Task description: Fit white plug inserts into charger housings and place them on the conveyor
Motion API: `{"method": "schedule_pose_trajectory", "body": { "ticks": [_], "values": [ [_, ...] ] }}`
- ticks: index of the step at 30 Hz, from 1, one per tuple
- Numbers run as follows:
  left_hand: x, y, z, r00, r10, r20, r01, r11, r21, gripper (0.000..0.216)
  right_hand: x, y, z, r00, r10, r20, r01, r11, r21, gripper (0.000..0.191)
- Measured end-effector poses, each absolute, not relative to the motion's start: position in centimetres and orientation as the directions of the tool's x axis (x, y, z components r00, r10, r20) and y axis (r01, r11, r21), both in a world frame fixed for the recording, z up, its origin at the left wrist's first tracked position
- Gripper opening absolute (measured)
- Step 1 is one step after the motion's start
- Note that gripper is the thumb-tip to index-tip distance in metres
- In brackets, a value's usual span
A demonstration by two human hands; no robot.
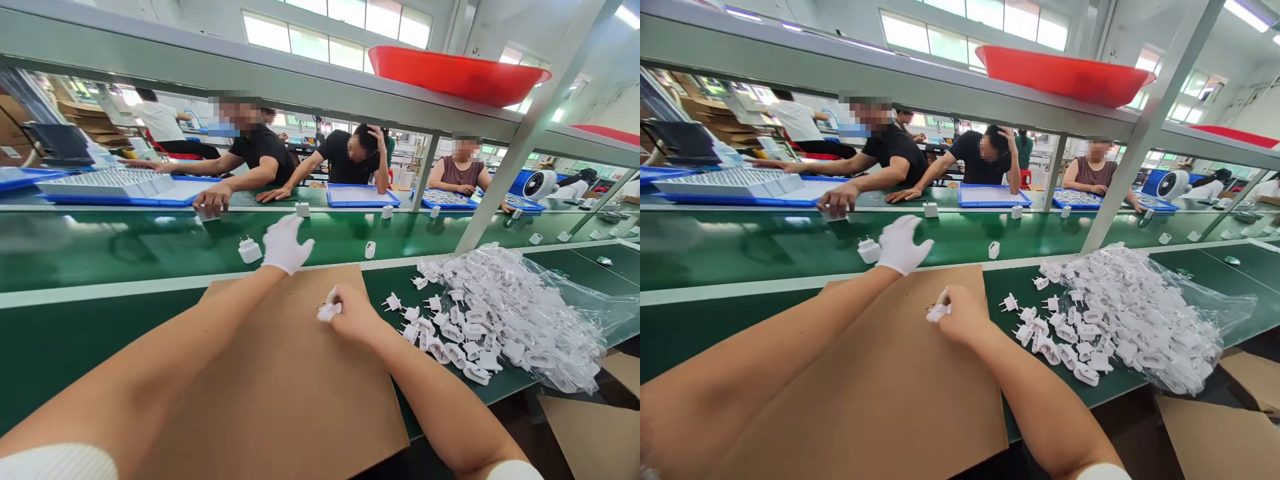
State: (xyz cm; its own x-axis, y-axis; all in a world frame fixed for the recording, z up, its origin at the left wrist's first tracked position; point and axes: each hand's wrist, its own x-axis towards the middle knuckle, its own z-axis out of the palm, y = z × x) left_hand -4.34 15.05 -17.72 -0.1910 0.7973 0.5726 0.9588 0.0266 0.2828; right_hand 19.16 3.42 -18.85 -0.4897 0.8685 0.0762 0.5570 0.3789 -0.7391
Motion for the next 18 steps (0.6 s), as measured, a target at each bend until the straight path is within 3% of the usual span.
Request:
{"method": "schedule_pose_trajectory", "body": {
  "ticks": [2,4,8,10,14,18],
  "values": [
    [-1.0,16.8,-18.2,-0.017,0.890,0.455,0.955,-0.120,0.270,0.064,18.4,2.8,-19.5,-0.548,0.836,-0.005,0.545,0.352,-0.761,0.023],
    [2.5,18.5,-18.8,0.069,0.948,0.309,0.936,-0.169,0.310,0.072,18.3,2.5,-19.6,-0.559,0.827,-0.060,0.593,0.348,-0.726,0.025],
    [8.6,21.1,-19.4,0.053,0.992,0.118,0.913,-0.095,0.396,0.102,18.9,2.9,-18.7,-0.554,0.827,-0.092,0.670,0.377,-0.639,0.021],
    [10.3,22.0,-19.6,-0.006,0.998,0.062,0.911,-0.020,0.413,0.093,19.1,3.1,-18.2,-0.572,0.817,-0.070,0.691,0.435,-0.577,0.021],
    [10.8,22.8,-19.8,-0.069,0.997,0.023,0.911,0.053,0.409,0.047,19.3,3.4,-17.7,-0.591,0.804,-0.066,0.732,0.499,-0.464,0.027],
    [9.2,21.4,-19.0,-0.020,0.997,0.076,0.914,-0.013,0.406,0.050,20.1,4.3,-17.6,-0.551,0.827,-0.112,0.751,0.432,-0.499,0.026]
  ]
}}
